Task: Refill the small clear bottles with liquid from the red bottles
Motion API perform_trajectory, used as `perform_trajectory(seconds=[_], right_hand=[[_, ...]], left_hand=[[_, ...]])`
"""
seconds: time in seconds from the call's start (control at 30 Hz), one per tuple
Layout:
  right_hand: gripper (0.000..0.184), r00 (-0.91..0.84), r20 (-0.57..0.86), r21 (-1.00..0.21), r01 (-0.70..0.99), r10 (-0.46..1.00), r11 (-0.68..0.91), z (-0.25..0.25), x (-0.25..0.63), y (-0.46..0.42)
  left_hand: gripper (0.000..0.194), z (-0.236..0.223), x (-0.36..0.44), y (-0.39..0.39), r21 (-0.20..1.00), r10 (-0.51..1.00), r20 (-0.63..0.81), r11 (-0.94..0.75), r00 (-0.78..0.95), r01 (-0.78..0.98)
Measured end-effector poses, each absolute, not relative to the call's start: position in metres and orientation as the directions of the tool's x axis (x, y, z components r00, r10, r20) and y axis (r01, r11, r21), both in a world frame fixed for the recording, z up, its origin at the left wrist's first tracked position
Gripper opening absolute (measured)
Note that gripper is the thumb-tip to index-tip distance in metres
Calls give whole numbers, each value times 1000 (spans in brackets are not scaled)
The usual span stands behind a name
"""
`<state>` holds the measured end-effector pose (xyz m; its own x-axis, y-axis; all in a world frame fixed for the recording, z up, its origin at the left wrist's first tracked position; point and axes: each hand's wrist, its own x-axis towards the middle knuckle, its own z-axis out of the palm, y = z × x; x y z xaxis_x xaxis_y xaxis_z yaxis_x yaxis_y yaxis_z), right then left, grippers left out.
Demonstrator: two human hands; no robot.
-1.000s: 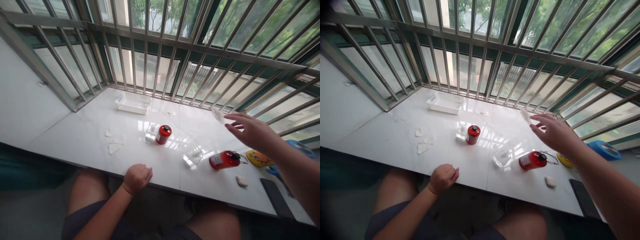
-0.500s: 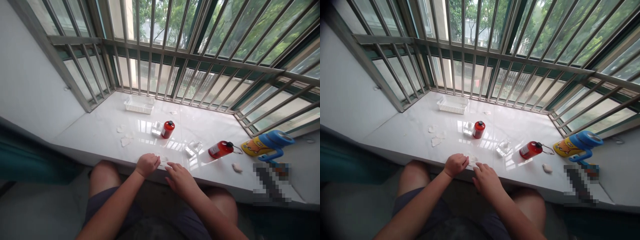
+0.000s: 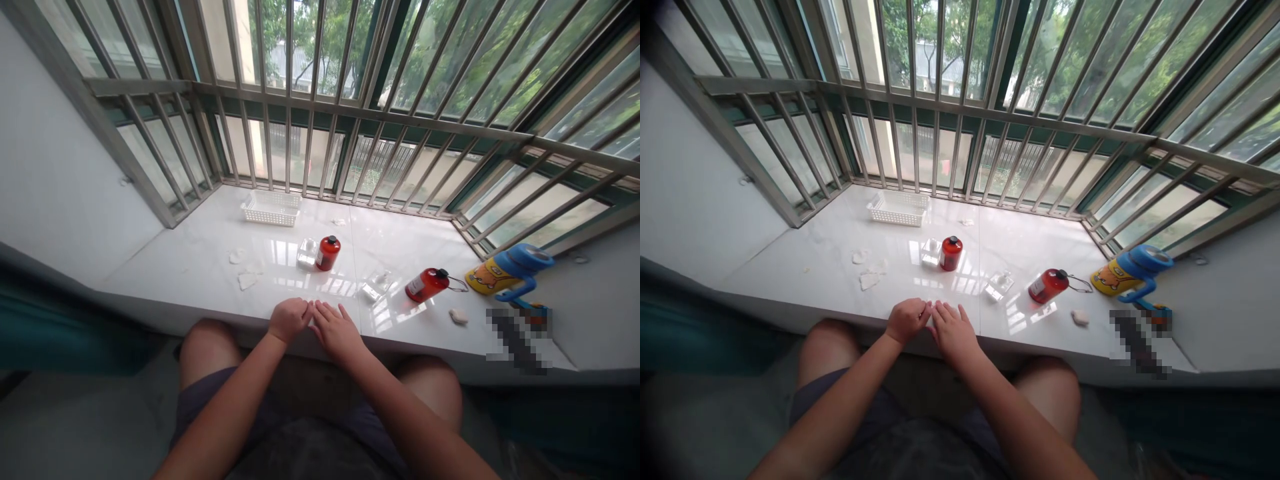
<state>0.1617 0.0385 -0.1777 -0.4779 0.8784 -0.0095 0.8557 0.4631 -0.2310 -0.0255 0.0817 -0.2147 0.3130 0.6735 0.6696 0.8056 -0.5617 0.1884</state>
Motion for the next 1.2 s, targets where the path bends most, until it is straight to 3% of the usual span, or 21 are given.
perform_trajectory(seconds=[0.43, 0.7, 0.8, 1.03, 1.2], right_hand=[[53, -178, -63, -153, 974, 982, 167, -183, 244, 60], [55, -138, -43, -160, 979, 989, 129, -180, 237, 92], [54, -167, -45, -177, 972, 985, 157, -180, 211, 94], [51, -452, -48, -253, 868, 891, 427, -182, 143, 62], [52, -449, -15, -226, 872, 894, 434, -190, 167, 41]], left_hand=[[41, -213, -25, 81, 155, 665, 659, -577, 352, 802], [41, -212, -25, 81, 137, 654, 665, -580, 360, 803], [40, -212, -26, 82, 136, 647, 671, -588, 363, 797], [37, -211, -29, 81, 121, 601, 703, -629, 381, 768], [40, -211, -30, 80, 130, 598, 708, -633, 376, 763]])
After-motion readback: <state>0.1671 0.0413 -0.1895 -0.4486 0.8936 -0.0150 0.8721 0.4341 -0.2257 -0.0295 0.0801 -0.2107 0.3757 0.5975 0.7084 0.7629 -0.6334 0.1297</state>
